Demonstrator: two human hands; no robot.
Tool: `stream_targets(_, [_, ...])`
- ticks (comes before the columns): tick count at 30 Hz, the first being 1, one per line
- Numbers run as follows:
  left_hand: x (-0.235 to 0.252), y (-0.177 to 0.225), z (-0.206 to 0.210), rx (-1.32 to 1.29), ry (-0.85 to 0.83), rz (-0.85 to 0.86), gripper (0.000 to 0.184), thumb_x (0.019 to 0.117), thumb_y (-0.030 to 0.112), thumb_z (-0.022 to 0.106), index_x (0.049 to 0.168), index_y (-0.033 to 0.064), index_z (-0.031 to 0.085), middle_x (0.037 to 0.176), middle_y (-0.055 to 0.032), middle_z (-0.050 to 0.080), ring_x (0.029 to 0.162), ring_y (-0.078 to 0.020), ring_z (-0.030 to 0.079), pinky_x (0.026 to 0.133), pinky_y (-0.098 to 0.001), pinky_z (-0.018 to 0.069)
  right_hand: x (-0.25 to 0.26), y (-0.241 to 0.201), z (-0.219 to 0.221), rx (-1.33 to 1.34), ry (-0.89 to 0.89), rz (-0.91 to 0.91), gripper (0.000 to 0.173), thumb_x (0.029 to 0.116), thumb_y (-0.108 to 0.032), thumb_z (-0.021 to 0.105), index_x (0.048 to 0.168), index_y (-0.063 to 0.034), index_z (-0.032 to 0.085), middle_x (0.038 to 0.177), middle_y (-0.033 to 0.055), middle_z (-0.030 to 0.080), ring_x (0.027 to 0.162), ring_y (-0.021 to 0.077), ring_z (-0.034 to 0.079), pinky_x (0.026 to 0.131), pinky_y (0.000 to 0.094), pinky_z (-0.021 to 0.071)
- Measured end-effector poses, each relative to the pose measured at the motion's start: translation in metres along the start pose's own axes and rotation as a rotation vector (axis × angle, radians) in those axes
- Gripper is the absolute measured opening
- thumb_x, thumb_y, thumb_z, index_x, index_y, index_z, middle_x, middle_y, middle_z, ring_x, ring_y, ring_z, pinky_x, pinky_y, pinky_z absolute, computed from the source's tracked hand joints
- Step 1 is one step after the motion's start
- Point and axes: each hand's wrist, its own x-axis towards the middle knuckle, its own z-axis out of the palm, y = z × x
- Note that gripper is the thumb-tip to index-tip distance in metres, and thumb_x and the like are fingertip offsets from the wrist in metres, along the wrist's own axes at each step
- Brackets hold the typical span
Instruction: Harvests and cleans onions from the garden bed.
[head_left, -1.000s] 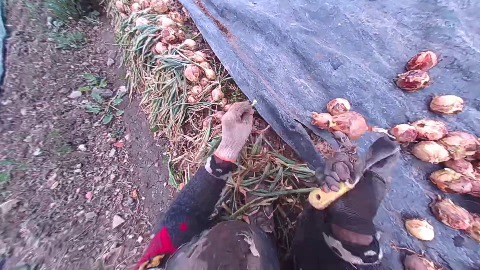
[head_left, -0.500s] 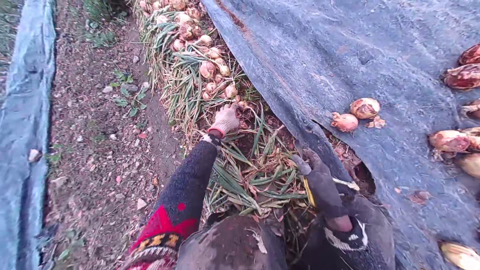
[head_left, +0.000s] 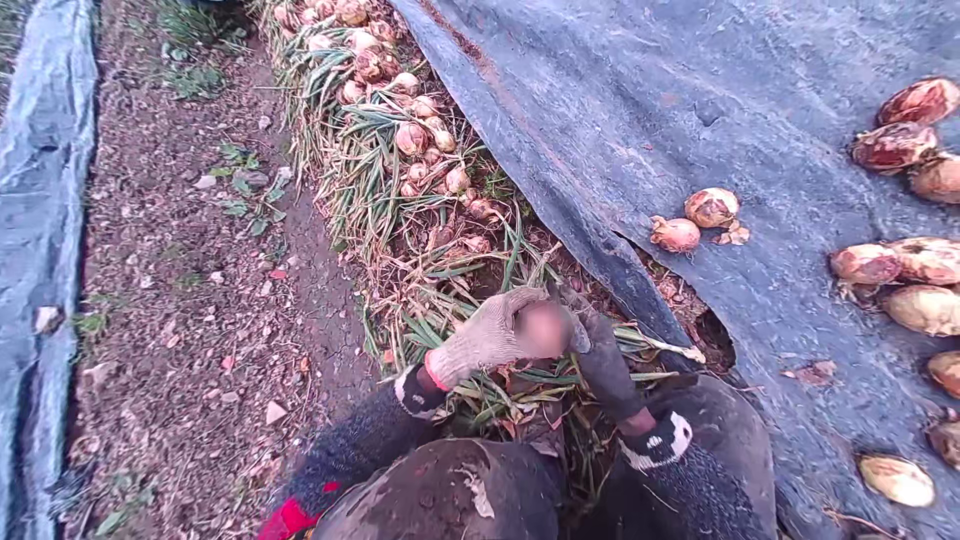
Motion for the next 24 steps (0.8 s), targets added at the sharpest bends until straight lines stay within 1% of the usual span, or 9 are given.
stream_targets(2, [-0.01,0.001,0.018,0.041,0.023,-0.044,0.069,0.0773,0.048,0.085,0.133,0.0131,0.064,0.121,-0.0004,0.071,0.103,-0.0088,0.069,0.09,-0.035,0.061,-0.004,-0.001,0.003,0.116,0.02,-0.002,0.049,0.1048,-0.04,0.055,0.138,-0.0039,0.061,0.13,0.0062,0.069,0.116,0.011,0.066,0.101,0.0304,0.0548])
stream_targets(6, [-0.016,-0.014,0.016,0.301,0.1,0.093,0.071,0.0753,0.047,0.088,0.135,0.017,0.065,0.132,-0.0001,0.065,0.119,-0.0084,0.063,0.102,-0.0341,0.0555,-0.006,0.006,0.005,0.197,0.032,0.143,0.038,0.1045,-0.034,0.058,0.128,-0.006,0.068,0.081,0.0063,0.068,0.056,0.0136,0.057,0.051,0.0309,0.0531])
stream_targets(10, [-0.007,-0.049,0.0,0.313,0.354,-0.12,0.069,0.0793,0.052,0.08,0.136,0.0153,0.064,0.125,-0.002,0.069,0.11,-0.0101,0.067,0.096,-0.0372,0.0567,-0.024,-0.019,0.002,0.36,-0.166,-0.068,0.031,0.1032,-0.032,0.061,0.111,-0.0046,0.074,0.073,0.0028,0.064,0.056,0.0086,0.055,0.051,0.0262,0.0507])
stream_targets(12, [0.002,-0.079,-0.026,-0.09,0.508,-0.282,0.067,0.0845,0.039,0.08,0.14,0.0085,0.058,0.111,-0.0081,0.072,0.084,-0.0142,0.07,0.073,-0.0334,0.0608,-0.03,-0.039,0.003,0.381,-0.215,-0.172,0.026,0.1041,-0.029,0.059,0.104,-0.0069,0.074,0.072,-0.0009,0.063,0.058,0.0048,0.056,0.054,0.0228,0.0502])
stream_targets(16, [0.004,-0.073,-0.053,-0.655,0.473,-0.234,0.048,0.0965,0.01,0.068,0.142,0.0036,0.055,0.098,-0.0166,0.07,0.069,-0.0221,0.067,0.059,-0.0354,0.0599,-0.007,-0.001,0.001,-0.057,-0.004,0.182,0.047,0.1048,-0.047,0.051,0.135,-0.0147,0.066,0.094,0.0034,0.071,0.07,0.0138,0.063,0.065,0.0355,0.0563])
stream_targets(18, [0.01,-0.045,-0.039,-0.513,0.428,-0.209,0.034,0.0972,0.014,0.068,0.128,-0.0008,0.065,0.086,-0.0164,0.07,0.06,-0.0222,0.065,0.052,-0.0353,0.0582,-0.001,0.017,0.0,-0.044,-0.124,0.35,0.061,0.1017,-0.063,0.042,0.141,-0.0206,0.061,0.101,0.0009,0.07,0.077,0.0119,0.064,0.071,0.0359,0.0571])
stream_targets(20, [0.009,-0.022,-0.013,-0.176,0.306,-0.179,0.026,0.0964,0.023,0.07,0.114,0.0045,0.073,0.085,-0.0094,0.073,0.062,-0.0191,0.068,0.055,-0.0348,0.0605,-0.004,0.017,0.007,0.284,-0.155,0.499,0.063,0.1005,-0.067,0.04,0.129,-0.0153,0.062,0.08,0.0023,0.062,0.061,0.0122,0.058,0.055,0.0306,0.0541])
stream_targets(22, [0.002,-0.01,0.017,0.318,0.168,-0.136,0.023,0.0989,0.038,0.064,0.11,0.0204,0.075,0.102,0.0062,0.075,0.086,-0.0067,0.071,0.078,-0.0334,0.0611,-0.003,0.013,0.011,0.551,-0.117,0.687,0.071,0.0947,-0.079,0.035,0.103,-0.0143,0.063,0.068,0.0036,0.056,0.049,0.014,0.053,0.043,0.0307,0.0489])
stream_targets(24, [0.001,-0.002,0.034,0.605,0.098,-0.094,0.029,0.1022,0.042,0.055,0.114,0.0233,0.074,0.115,0.0057,0.073,0.103,-0.0092,0.07,0.089,-0.041,0.0585,-0.003,0.015,0.005,0.721,-0.101,0.768,0.079,0.0892,-0.086,0.029,0.091,-0.014,0.06,0.063,0.0031,0.053,0.046,0.0138,0.052,0.04,0.0303,0.0471])
